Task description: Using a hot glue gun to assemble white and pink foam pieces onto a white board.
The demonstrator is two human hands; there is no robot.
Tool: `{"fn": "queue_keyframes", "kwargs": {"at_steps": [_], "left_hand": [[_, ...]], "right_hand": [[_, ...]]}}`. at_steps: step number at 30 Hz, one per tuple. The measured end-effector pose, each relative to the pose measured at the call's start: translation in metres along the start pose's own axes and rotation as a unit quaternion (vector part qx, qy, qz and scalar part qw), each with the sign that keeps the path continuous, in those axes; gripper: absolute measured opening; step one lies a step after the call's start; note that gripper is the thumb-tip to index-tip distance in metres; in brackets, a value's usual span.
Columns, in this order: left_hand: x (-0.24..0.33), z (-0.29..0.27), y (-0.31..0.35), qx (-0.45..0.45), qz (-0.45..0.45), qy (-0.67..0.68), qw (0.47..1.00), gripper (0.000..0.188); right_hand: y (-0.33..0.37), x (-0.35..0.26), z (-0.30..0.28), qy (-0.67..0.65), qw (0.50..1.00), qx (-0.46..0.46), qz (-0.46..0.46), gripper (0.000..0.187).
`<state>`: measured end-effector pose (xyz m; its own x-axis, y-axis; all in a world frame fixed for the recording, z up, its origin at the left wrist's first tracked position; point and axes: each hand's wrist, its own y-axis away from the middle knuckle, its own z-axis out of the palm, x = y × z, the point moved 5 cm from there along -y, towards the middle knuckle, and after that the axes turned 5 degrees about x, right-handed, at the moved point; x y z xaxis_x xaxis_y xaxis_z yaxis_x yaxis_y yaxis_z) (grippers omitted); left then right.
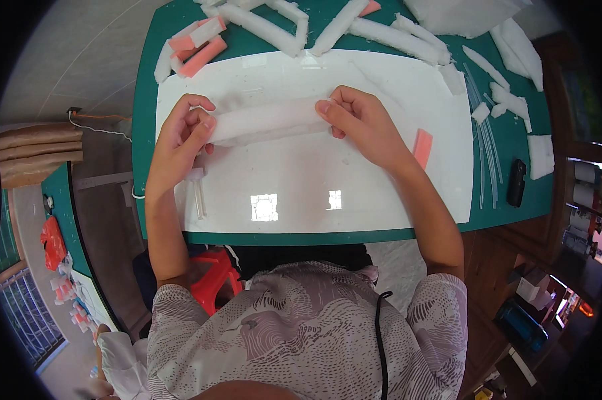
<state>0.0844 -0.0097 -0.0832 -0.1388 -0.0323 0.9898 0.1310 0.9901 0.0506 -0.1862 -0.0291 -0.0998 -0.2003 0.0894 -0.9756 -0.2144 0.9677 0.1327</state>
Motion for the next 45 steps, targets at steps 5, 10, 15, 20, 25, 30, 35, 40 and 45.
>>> {"fn": "queue_keyframes", "kwargs": {"at_steps": [5, 10, 15, 20, 25, 30, 35, 40, 45], "left_hand": [[0.000, -0.001, -0.002, 0.001, -0.002, -0.016, 1.000, 0.015], [0.001, -0.001, -0.002, 0.000, 0.011, -0.027, 1.000, 0.014], [0.004, -0.001, 0.000, -0.007, 0.033, -0.024, 0.999, 0.015], [0.016, 0.000, 0.006, 0.003, 0.016, -0.010, 1.000, 0.016], [0.006, -0.001, 0.000, -0.015, 0.024, -0.021, 0.999, 0.017], [0.007, 0.001, -0.001, 0.012, 0.035, -0.068, 0.997, 0.017], [0.006, -0.002, -0.003, 0.016, 0.040, -0.070, 0.997, 0.017], [0.013, 0.002, 0.004, 0.025, 0.034, 0.071, 0.997, 0.018], [0.002, 0.002, -0.002, 0.026, 0.006, 0.022, 0.999, 0.020]], "right_hand": [[-0.001, -0.002, 0.000, 0.015, 1.000, 0.002, -0.009, 0.032], [-0.002, -0.001, -0.001, 0.003, 1.000, 0.001, -0.013, 0.032], [-0.001, 0.000, -0.002, -0.008, 1.000, -0.002, -0.017, 0.032], [0.005, -0.008, -0.003, -0.005, 0.999, 0.023, -0.032, 0.035], [-0.003, 0.001, -0.003, 0.037, 0.999, 0.014, 0.015, 0.036], [-0.005, 0.002, -0.003, 0.021, 0.999, 0.021, 0.021, 0.037], [-0.005, 0.002, -0.002, 0.027, 0.999, 0.012, 0.012, 0.035], [0.006, -0.011, -0.002, 0.001, 0.999, 0.033, -0.033, 0.033], [0.004, -0.004, -0.002, 0.018, 0.998, 0.027, 0.055, 0.033]]}}
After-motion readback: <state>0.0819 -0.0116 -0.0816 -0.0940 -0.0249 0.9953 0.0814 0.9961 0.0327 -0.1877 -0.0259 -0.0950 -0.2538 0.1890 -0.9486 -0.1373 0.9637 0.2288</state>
